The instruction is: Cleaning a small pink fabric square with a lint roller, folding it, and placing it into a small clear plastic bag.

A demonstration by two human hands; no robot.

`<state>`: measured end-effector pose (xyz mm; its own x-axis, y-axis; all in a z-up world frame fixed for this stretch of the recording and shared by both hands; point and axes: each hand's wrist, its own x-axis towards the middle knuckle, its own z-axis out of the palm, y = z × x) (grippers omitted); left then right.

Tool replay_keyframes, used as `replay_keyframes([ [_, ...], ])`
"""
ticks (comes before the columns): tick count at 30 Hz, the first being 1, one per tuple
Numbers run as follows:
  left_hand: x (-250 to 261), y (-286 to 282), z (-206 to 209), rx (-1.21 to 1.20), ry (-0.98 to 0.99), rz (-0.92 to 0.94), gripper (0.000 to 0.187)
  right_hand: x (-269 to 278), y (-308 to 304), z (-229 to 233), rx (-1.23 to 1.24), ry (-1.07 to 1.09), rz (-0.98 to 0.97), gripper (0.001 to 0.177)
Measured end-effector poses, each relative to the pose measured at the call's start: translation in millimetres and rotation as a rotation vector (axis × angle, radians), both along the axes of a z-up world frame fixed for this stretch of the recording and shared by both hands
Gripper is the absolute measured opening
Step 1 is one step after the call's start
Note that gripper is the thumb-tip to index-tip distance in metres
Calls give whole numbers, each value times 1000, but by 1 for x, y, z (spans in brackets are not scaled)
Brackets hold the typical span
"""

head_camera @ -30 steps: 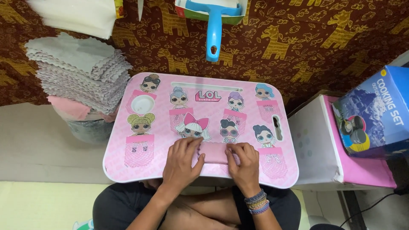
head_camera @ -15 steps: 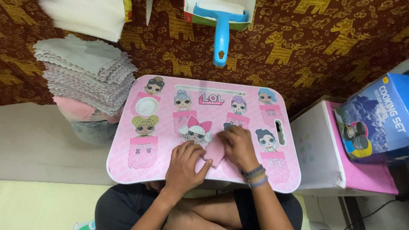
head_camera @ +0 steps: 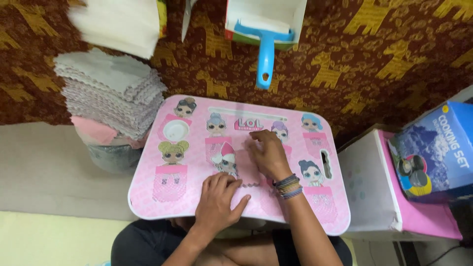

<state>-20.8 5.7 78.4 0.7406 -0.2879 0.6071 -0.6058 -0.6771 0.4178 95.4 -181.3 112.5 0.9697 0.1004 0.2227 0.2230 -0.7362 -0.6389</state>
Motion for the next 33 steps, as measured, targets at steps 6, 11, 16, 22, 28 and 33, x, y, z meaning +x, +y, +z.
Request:
replay_keyframes([
  [6, 2, 0, -15, 4, 0, -4, 37, 11, 21, 108, 908, 125, -21, 73],
  [11, 3, -1, -19, -33, -23, 1, 37, 21, 39, 173, 1098, 182, 73, 70],
  [16, 4, -1, -23, -41, -20, 17, 37, 28, 41, 181, 1167, 77, 277, 40],
  [22, 2, 0, -20, -22, 27, 25, 42, -19, 23, 174, 1021, -100, 463, 61],
  [28, 1, -1, -16, -3, -90, 55, 35, -99, -16, 128, 1034, 11, 426, 65],
  [33, 0, -1, -6, 9, -123, 60, 32, -145, -28, 55, 1194, 216, 144, 51],
])
